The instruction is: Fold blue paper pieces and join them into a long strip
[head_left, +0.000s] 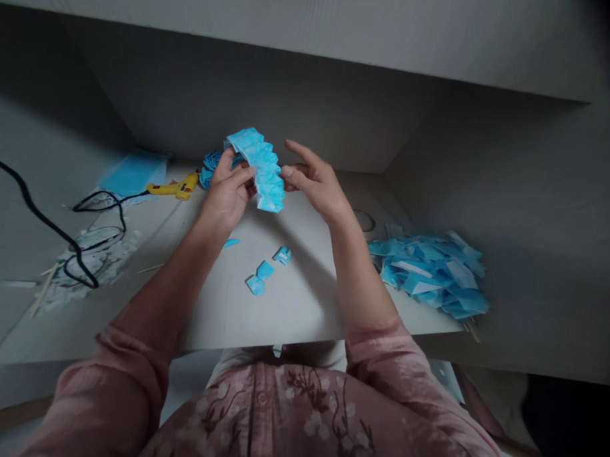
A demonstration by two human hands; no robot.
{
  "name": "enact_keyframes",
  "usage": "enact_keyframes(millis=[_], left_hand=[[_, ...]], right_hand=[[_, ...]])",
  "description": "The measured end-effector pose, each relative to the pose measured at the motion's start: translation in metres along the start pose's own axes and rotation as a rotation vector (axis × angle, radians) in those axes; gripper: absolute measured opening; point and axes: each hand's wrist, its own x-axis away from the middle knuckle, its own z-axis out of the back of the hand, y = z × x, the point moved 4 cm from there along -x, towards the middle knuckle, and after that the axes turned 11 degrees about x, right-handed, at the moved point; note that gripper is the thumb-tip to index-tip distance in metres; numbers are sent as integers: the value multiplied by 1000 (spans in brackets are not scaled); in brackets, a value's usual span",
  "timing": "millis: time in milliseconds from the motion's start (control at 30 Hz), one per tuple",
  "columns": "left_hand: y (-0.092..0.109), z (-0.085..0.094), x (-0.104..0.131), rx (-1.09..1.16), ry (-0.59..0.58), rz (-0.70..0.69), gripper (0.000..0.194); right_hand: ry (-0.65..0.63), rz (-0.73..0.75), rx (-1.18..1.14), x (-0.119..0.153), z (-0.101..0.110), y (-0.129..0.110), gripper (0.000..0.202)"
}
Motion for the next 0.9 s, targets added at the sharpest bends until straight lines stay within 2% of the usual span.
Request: enact_keyframes(millis=[200,367,667,800,900], left_hand=[[1,-8,4,25,46,53,48],[-1,-15,8,-4,-21,139,55],[-3,-6,6,-127,-39,77,65],[-3,-8,7,-146,-88,69,68],[-3,-11,9,-110,-77,78,71]], right_hand=[[8,13,-10,-3,-5,3,73],[57,11,17,-5,-1,6,71],[42,21,30,-2,-1,-2,68],[41,17,74,-2,-4,-3,71],[34,14,87,-3,-6,-1,71]])
